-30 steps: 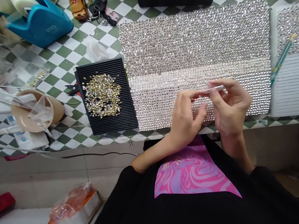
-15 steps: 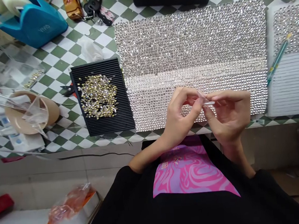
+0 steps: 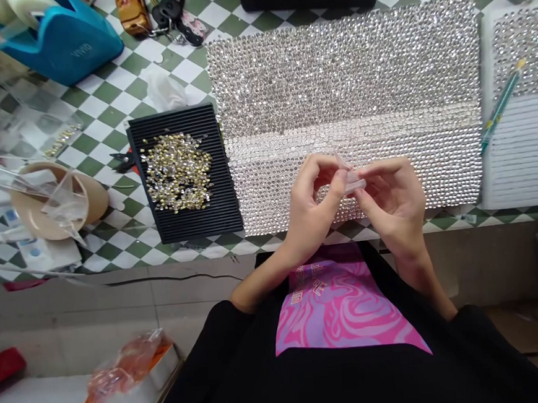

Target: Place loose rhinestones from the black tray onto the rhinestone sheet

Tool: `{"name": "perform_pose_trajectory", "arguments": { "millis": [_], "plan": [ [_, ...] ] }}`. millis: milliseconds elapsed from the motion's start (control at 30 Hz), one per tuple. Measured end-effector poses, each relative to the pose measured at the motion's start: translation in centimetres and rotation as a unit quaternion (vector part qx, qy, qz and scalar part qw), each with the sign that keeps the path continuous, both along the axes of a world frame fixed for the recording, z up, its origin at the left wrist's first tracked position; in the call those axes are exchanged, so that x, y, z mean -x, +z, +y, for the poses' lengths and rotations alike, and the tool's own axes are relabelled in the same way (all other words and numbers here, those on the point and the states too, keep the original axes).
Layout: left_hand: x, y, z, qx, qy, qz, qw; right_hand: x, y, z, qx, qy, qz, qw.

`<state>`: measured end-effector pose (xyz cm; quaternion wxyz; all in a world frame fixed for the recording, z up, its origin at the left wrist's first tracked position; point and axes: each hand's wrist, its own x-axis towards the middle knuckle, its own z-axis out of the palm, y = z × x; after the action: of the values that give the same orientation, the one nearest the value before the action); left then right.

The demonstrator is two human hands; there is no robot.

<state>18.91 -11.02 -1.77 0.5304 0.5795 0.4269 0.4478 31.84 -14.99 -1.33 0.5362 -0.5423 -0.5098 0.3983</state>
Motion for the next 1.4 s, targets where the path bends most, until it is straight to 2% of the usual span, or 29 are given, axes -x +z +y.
{"name": "perform_pose_trajectory", "arguments": {
  "millis": [100, 233, 367, 533, 600, 733, 833, 1000, 1200, 1333, 1400],
  "plan": [
    [0.1, 0.1, 0.1, 0.015, -0.010, -0.004, 1.000, -0.1, -0.2, 0.0, -0.032, 0.015, -0.022, 0.999],
    [0.4, 0.2, 0.3, 0.015, -0.002, -0.015, 1.000, -0.4, -0.3, -0.1, -0.056, 0.036, -0.116, 0.991],
    [0.6, -0.1, 0.5, 0.007, 0.016, -0.036, 0.999, -0.6, 0.1, -0.2, -0.109, 0.022, -0.222, 0.969],
    [0.7, -0.3, 0.5, 0.044, 0.011, -0.051, 0.998, -0.5, 0.0, -0.4, -0.145, 0.010, -0.257, 0.956],
    [0.7, -0.2, 0.4, 0.057, 0.007, -0.058, 0.997, -0.5, -0.3, -0.5, -0.127, 0.011, -0.214, 0.969],
    [0.9, -0.1, 0.6, 0.072, 0.008, -0.050, 0.996, -0.4, -0.7, -0.8, -0.019, 0.023, -0.060, 0.998],
    [1.1, -0.2, 0.9, 0.068, 0.020, -0.052, 0.996, -0.4, -0.4, -0.9, 0.039, 0.053, 0.004, 0.998],
    [1.3, -0.4, 1.2, 0.047, 0.024, -0.064, 0.997, -0.5, 0.2, -1.0, 0.058, 0.077, 0.050, 0.994],
    [1.4, -0.4, 0.9, 0.031, 0.022, -0.024, 0.999, -0.9, 0.5, -0.9, 0.079, 0.067, 0.046, 0.994],
    [1.3, -0.5, 0.8, 0.020, 0.019, -0.007, 1.000, -0.9, 1.2, -0.5, 0.107, 0.127, -0.058, 0.984],
    [1.3, -0.5, 0.9, 0.023, 0.024, -0.006, 0.999, -0.8, 1.5, -0.4, 0.111, 0.149, -0.076, 0.980]
  ]
}}
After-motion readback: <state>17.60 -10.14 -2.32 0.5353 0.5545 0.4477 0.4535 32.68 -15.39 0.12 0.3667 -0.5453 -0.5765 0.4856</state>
